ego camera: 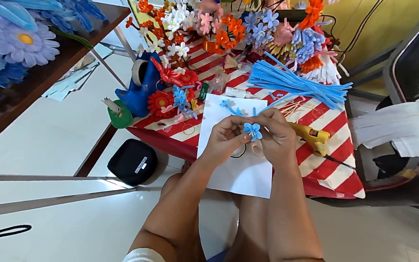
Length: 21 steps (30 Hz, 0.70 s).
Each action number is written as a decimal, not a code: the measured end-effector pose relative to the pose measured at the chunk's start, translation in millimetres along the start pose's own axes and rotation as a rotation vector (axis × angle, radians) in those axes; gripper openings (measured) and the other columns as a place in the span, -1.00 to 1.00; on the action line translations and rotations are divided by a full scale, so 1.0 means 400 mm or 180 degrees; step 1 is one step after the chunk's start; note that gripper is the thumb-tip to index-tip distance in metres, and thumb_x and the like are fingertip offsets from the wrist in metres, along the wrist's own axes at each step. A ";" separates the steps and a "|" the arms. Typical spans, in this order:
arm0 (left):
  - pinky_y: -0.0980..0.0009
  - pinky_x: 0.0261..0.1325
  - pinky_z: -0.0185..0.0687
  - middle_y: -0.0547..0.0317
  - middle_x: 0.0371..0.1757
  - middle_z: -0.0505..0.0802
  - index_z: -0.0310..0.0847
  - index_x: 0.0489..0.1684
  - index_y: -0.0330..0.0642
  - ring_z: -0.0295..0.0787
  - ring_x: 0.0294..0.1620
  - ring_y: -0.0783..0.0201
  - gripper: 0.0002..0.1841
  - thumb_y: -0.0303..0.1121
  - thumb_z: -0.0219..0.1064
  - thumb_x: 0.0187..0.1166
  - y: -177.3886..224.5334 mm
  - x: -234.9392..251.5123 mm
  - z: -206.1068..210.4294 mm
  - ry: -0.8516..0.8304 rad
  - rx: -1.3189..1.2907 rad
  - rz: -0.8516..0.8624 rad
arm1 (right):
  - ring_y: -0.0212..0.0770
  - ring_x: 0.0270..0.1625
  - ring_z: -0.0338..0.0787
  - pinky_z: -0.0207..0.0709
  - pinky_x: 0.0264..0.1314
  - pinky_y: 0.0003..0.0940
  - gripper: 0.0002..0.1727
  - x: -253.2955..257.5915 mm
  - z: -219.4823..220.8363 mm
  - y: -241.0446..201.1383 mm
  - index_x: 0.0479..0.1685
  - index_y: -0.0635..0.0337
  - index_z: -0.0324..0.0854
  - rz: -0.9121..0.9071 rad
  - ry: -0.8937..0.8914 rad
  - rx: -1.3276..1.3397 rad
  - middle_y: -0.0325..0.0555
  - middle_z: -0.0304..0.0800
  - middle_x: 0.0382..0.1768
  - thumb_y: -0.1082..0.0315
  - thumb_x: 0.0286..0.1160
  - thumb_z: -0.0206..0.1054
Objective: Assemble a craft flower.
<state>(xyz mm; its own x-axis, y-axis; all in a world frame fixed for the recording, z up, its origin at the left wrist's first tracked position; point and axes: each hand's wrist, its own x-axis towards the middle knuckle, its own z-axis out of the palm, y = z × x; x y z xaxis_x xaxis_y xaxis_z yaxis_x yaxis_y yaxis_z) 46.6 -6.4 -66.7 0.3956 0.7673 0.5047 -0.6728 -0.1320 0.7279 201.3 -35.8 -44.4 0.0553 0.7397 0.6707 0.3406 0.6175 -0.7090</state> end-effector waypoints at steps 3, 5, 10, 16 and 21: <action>0.50 0.10 0.72 0.42 0.03 0.83 0.65 0.29 0.01 0.77 -0.06 0.55 -0.61 -0.53 0.36 0.50 -0.005 0.000 -0.008 0.0076 0.0244 0.0058 | -0.54 -0.10 0.60 0.53 0.01 -0.71 -0.79 0.001 -0.004 -0.002 -0.08 0.23 0.87 -0.0207 0.0163 -0.0369 -0.19 0.61 -0.17 0.54 0.53 0.30; 0.50 0.14 0.68 0.46 0.07 0.79 0.60 0.37 0.06 0.72 -0.02 0.55 -0.60 -0.33 0.40 0.55 -0.009 -0.001 -0.014 0.0139 0.0402 0.0112 | -0.52 -0.09 0.61 0.53 0.01 -0.71 -0.78 0.000 -0.007 -0.003 -0.06 0.23 0.87 -0.0246 0.0210 -0.0493 -0.17 0.62 -0.16 0.54 0.51 0.30; 0.52 0.15 0.67 0.51 0.12 0.78 0.60 0.36 0.17 0.71 0.02 0.57 -0.54 0.01 0.47 0.51 -0.011 0.002 -0.014 0.0241 0.0594 0.0307 | -0.41 -0.08 0.60 0.48 0.02 -0.61 -0.77 -0.002 -0.004 -0.005 -0.08 0.21 0.90 -0.0288 0.0219 -0.0901 -0.09 0.63 -0.20 0.50 0.53 0.30; 0.52 0.12 0.72 0.45 0.04 0.82 0.64 0.28 0.01 0.76 -0.03 0.57 -0.63 -0.46 0.45 0.52 -0.008 0.002 -0.002 0.0252 0.0561 0.0315 | -0.33 -0.06 0.61 0.48 0.06 -0.52 -0.76 -0.002 -0.004 -0.007 -0.08 0.20 0.90 -0.0331 0.0145 -0.1076 -0.07 0.64 -0.20 0.50 0.53 0.28; 0.49 0.05 0.75 0.42 -0.03 0.82 0.74 0.12 -0.06 0.75 -0.12 0.56 -0.73 -0.56 0.38 0.53 -0.009 0.002 0.000 0.0325 0.0676 0.0328 | -0.36 -0.05 0.62 0.51 0.08 -0.54 -0.73 -0.002 -0.005 -0.010 0.00 0.22 0.87 -0.0184 0.0004 -0.0995 -0.10 0.65 -0.18 0.51 0.53 0.26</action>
<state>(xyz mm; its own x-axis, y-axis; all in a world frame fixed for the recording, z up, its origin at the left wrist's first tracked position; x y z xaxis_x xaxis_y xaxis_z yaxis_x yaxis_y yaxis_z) 49.3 -5.5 -68.8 0.2594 0.8009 0.5397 -0.5557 -0.3332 0.7617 201.8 -39.4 -41.7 0.0286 0.7054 0.7083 0.6152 0.5460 -0.5687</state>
